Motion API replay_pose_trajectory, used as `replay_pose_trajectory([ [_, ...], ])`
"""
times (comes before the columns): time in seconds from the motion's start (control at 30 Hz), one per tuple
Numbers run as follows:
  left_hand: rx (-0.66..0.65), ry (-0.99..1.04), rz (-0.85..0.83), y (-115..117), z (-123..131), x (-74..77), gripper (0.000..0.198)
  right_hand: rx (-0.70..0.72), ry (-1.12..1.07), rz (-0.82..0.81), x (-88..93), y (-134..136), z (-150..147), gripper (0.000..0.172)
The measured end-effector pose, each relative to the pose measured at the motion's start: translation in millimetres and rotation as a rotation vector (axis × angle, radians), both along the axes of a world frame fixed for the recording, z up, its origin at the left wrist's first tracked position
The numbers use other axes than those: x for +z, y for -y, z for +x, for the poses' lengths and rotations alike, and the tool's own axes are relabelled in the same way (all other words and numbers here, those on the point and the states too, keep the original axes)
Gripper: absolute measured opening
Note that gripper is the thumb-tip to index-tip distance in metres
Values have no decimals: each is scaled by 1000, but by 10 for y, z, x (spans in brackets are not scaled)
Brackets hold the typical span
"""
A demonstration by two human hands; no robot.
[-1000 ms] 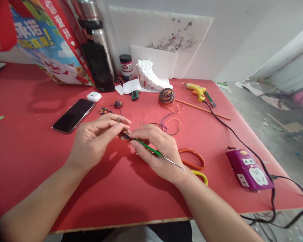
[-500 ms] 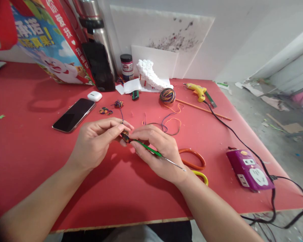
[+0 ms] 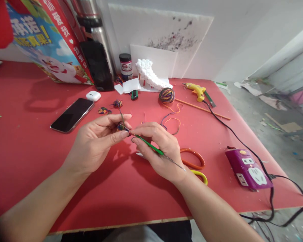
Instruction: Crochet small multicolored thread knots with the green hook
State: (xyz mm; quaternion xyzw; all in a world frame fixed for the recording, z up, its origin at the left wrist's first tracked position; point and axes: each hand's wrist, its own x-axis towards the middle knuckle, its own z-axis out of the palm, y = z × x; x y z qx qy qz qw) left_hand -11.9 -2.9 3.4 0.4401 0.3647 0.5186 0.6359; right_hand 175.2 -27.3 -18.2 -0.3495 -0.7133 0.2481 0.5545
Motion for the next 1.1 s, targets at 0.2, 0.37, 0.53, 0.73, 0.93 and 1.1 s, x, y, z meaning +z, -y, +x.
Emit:
replay_pose_trajectory([
  [0.2, 22, -25, 30, 17, 45, 23, 27, 3, -22, -27, -5, -1, -21, 19],
  [0.37, -34, 99, -132, 14, 65, 10, 26, -55, -40, -5, -17, -1, -19, 17],
  [0.53, -86, 230, -297, -1, 85, -11, 21, -63, 19, 78, 0, 1, -10, 20],
  [0.73, -94, 243, -331, -1, 88, 9, 17, -50, 32, 21, -18, 18, -36, 31],
  [0.93, -119, 257, -347, 0, 19, 92, 21, 329, -271, -604, -125, 13, -204, 62],
  [1.1, -39, 248, -244, -19, -22, 120, 19, 155, 38, -543, -125, -9, -196, 28],
])
